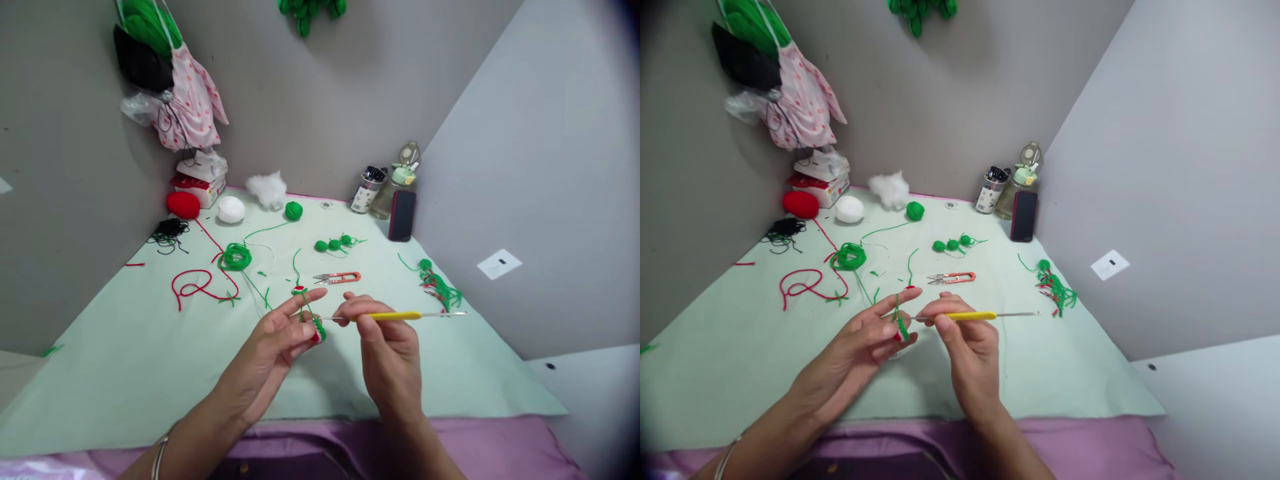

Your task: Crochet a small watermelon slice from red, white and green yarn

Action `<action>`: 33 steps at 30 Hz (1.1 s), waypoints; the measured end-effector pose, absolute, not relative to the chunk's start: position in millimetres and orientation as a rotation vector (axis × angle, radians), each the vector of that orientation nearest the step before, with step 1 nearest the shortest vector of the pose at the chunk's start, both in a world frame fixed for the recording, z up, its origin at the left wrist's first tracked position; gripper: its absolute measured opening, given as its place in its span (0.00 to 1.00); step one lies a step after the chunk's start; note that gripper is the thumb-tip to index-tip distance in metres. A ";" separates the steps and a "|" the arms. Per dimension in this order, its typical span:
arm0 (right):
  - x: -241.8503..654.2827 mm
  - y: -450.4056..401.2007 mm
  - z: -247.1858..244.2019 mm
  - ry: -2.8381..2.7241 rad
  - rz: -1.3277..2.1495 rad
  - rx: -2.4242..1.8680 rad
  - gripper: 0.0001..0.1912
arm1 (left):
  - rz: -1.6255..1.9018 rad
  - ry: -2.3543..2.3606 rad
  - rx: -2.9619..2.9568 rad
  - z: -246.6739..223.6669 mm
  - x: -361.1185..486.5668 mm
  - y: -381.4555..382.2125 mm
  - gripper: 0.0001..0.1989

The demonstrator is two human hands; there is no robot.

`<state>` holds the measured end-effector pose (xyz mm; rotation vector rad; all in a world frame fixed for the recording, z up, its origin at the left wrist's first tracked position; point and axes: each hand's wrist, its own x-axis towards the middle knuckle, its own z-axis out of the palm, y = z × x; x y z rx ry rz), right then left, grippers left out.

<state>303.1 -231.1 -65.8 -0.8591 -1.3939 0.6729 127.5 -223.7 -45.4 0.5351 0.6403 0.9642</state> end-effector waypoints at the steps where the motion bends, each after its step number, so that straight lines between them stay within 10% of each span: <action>1: 303.6 -230.4 -66.2 -1.386 0.701 -0.844 0.09 | 0.963 0.626 0.534 -45.8 127.1 -223.2 0.28; 33: 298.6 -238.5 -53.3 -1.388 0.598 -0.847 0.11 | 1.105 0.796 0.872 -49.3 124.6 -226.5 0.07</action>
